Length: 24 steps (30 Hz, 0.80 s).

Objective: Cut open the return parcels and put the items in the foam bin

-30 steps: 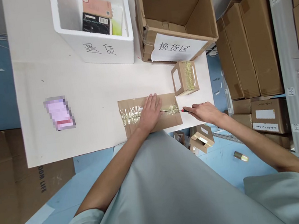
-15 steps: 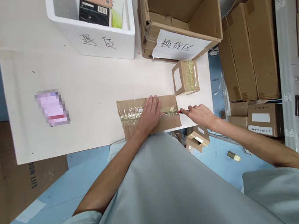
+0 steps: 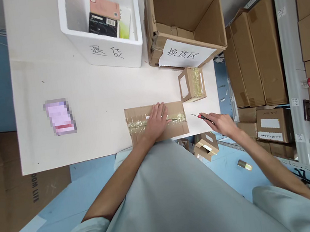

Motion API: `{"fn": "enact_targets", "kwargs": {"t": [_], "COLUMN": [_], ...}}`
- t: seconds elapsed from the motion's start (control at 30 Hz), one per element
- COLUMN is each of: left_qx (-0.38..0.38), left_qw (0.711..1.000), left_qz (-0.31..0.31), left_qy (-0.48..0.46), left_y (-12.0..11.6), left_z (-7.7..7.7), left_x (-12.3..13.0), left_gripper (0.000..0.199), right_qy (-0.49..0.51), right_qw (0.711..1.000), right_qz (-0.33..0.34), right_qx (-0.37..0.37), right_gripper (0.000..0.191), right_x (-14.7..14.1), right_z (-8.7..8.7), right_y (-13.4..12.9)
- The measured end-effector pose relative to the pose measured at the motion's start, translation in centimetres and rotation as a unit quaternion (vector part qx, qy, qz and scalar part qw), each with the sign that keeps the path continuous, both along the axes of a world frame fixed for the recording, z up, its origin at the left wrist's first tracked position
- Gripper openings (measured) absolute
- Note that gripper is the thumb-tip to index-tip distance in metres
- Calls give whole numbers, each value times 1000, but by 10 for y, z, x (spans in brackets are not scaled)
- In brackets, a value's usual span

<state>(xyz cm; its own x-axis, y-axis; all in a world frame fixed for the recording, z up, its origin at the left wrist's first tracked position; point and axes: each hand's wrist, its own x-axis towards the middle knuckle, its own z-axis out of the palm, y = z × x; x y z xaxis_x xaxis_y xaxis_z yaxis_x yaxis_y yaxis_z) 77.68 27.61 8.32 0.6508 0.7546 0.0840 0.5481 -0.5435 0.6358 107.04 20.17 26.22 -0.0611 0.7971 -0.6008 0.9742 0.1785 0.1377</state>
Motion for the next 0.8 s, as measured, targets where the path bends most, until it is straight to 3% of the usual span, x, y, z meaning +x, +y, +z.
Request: {"fn": "enact_targets", "kwargs": {"t": [0.07, 0.13, 0.27, 0.37, 0.43, 0.5, 0.57, 0.8], "left_qx": [1, 3, 10, 13, 14, 15, 16, 37], "left_qw": [1000, 999, 996, 995, 995, 996, 997, 995], "left_qz": [8, 25, 66, 85, 86, 78, 69, 72], "left_qy": [-10, -24, -51, -54, -48, -34, -10, 59], "left_y": [2, 5, 15, 23, 27, 30, 31, 28], "left_z": [1, 3, 11, 19, 23, 24, 22, 9], "left_x": [-3, -13, -49, -81, -97, -109, -117, -119], "left_gripper": [68, 67, 67, 68, 69, 70, 67, 58], "right_qy": [73, 162, 334, 421, 453, 462, 454, 327], "right_qw": [990, 958, 831, 743, 720, 725, 748, 881], "right_qz": [-99, -211, -401, -464, -471, -463, -444, -313], "right_qx": [63, 108, 192, 236, 233, 216, 196, 134], "right_gripper": [56, 59, 67, 66, 64, 62, 60, 60], "right_x": [-7, -24, -72, -106, -125, -140, -151, -174], "right_z": [-19, -45, -94, -113, -118, -117, -112, -78], "right_y": [-16, -28, -38, -38, -35, -32, -30, -19]}}
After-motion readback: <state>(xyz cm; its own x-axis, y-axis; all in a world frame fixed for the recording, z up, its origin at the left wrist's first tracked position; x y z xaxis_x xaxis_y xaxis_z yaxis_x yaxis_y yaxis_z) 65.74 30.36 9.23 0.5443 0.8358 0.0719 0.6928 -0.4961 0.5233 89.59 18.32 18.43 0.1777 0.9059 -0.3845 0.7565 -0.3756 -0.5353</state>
